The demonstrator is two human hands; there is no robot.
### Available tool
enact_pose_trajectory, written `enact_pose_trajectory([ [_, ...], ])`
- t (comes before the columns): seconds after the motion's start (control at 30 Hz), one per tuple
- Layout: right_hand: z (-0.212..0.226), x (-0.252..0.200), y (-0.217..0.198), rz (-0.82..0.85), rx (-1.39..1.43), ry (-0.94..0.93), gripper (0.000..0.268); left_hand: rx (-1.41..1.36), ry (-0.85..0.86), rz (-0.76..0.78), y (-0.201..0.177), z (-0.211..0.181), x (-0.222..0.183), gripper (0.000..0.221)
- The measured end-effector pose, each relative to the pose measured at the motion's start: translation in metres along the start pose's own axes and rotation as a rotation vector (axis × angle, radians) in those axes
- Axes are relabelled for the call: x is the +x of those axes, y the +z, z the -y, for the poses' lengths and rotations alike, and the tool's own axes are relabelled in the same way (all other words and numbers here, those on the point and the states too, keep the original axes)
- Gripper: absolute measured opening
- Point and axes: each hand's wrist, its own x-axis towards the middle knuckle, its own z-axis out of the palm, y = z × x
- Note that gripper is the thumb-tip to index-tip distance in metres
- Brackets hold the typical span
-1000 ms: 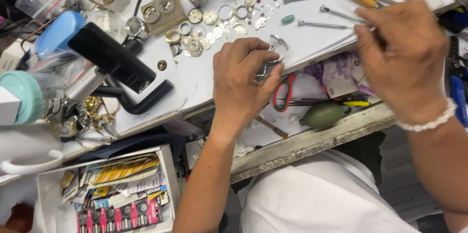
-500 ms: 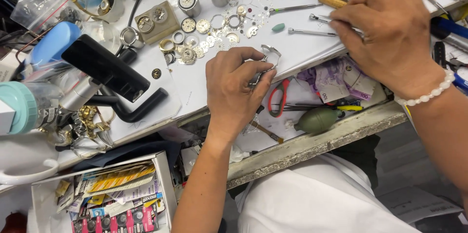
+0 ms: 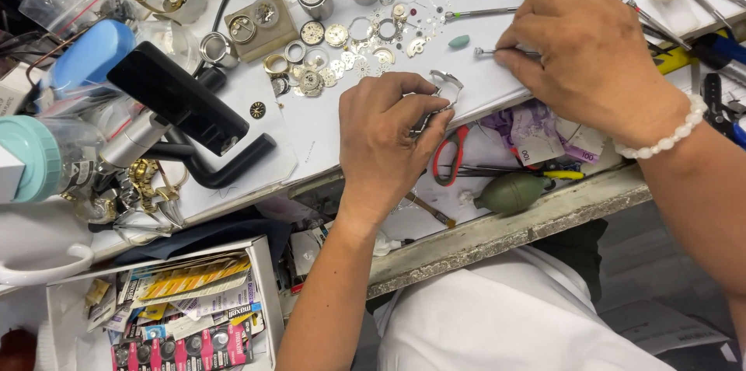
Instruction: Reassembling a watch by placing tiny gears and components into the case using precision tools like tweezers and pliers.
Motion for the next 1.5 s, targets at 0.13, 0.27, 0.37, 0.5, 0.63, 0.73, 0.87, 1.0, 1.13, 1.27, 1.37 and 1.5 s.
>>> enact_pose_trajectory([
  [0.13, 0.024, 0.016, -0.021, -0.029, 0.888, 0.339, 0.006, -0.027, 0.022, -0.031, -0.002, 0.001, 0.002, 0.007],
  [0.27, 0.042, 0.012, -0.023, -0.162, 1.232, 0.470, 0.034, -0.041, 0.039, -0.048, -0.001, 0.005, 0.000, 0.011],
  [0.37, 0.045, 0.011, -0.027, -0.211, 1.126, 0.322, 0.048, -0.038, 0.027, -0.051, 0.000, 0.005, -0.001, 0.009],
  [0.5, 0.045, 0.009, -0.025, -0.225, 1.110, 0.328, 0.041, -0.032, 0.024, -0.054, 0.001, 0.005, -0.003, 0.010],
  [0.63, 0.030, -0.003, -0.016, -0.237, 0.736, 0.168, 0.045, -0.035, 0.032, -0.044, -0.002, 0.004, -0.002, 0.010],
  [0.73, 0.023, -0.004, -0.006, -0.227, 0.279, 0.009, 0.032, -0.034, 0.043, -0.021, -0.005, 0.000, 0.000, 0.008],
  [0.87, 0.025, -0.008, 0.000, -0.268, -0.042, -0.051, 0.007, -0.048, 0.059, -0.027, -0.004, -0.002, 0.006, 0.009],
  [1.0, -0.018, -0.022, -0.016, -0.220, -0.050, 0.090, 0.014, -0.026, 0.035, -0.014, 0.000, -0.003, 0.005, 0.006],
  [1.13, -0.069, -0.035, -0.036, -0.051, 0.110, 0.217, 0.005, -0.013, 0.008, -0.017, 0.000, -0.003, 0.003, 0.005],
  [1.27, -0.071, -0.030, -0.028, 0.050, 0.151, 0.215, 0.007, -0.012, 0.023, -0.012, 0.001, -0.003, 0.005, 0.005],
  [1.37, -0.058, -0.003, -0.013, -0.119, 0.025, -0.060, 0.017, 0.006, -0.002, 0.009, 0.002, -0.002, 0.001, 0.006],
  [1.5, -0.041, 0.030, 0.017, -0.115, -0.040, -0.110, 0.005, 0.006, 0.006, -0.005, 0.001, -0.004, 0.003, 0.005],
])
